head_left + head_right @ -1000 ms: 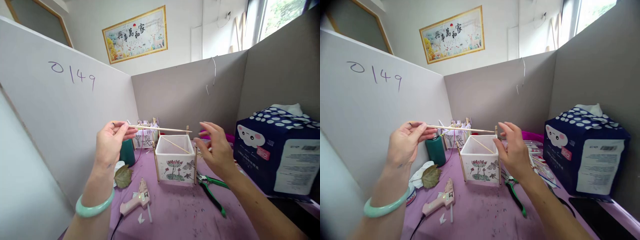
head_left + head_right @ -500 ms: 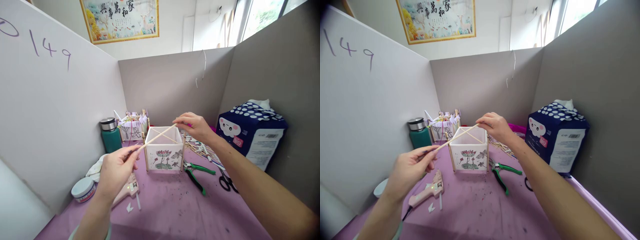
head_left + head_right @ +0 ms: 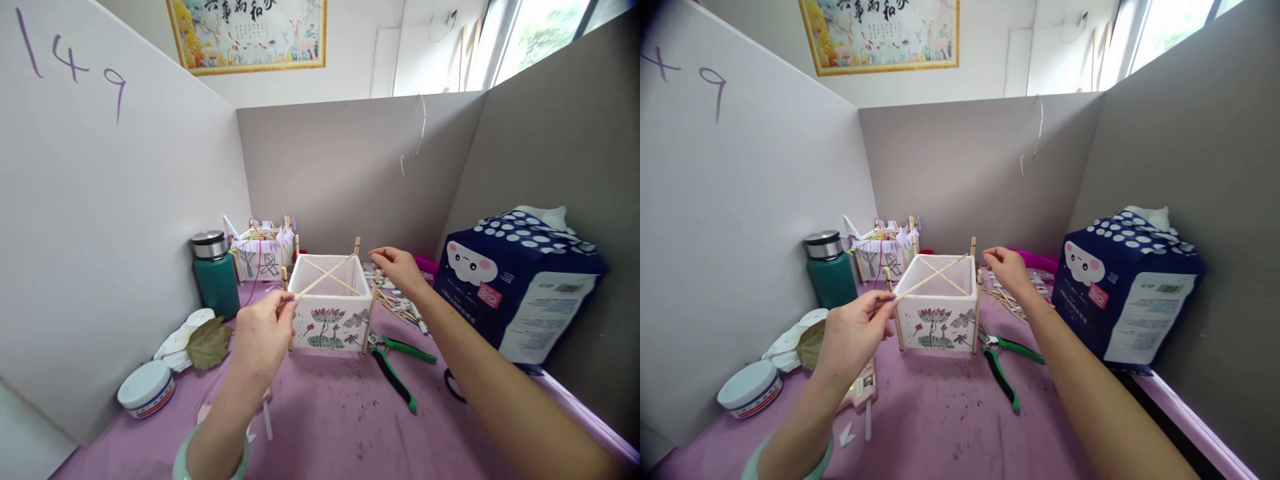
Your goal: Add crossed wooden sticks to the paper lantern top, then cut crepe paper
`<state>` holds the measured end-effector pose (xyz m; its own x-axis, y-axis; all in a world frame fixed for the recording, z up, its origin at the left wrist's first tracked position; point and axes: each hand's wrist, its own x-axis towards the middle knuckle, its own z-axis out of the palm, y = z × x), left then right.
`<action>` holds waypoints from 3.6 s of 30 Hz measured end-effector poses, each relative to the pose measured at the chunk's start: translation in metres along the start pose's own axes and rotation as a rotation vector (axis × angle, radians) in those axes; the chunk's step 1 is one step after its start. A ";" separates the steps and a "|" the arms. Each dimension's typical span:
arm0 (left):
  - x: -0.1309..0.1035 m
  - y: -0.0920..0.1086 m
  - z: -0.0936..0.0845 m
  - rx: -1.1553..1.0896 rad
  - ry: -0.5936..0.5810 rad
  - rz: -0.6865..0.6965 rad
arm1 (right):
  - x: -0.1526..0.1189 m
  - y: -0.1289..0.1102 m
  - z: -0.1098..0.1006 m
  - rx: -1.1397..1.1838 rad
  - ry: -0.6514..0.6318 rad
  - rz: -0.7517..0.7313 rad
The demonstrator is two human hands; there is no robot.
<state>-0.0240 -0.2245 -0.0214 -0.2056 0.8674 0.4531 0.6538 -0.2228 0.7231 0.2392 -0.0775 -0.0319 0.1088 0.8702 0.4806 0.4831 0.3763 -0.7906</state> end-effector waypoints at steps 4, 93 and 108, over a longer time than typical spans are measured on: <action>0.004 0.000 0.007 0.013 -0.002 -0.014 | 0.004 0.005 0.012 0.046 -0.030 0.040; 0.004 -0.044 0.037 0.016 0.285 0.089 | -0.002 -0.131 0.076 -0.472 -1.121 -0.467; 0.005 -0.042 0.036 0.022 0.269 0.078 | 0.001 -0.147 0.079 -0.466 -1.203 -0.260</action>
<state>-0.0264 -0.1947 -0.0680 -0.3377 0.6985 0.6309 0.6905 -0.2717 0.6704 0.0997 -0.1074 0.0549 -0.7516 0.6183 -0.2298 0.6514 0.6407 -0.4064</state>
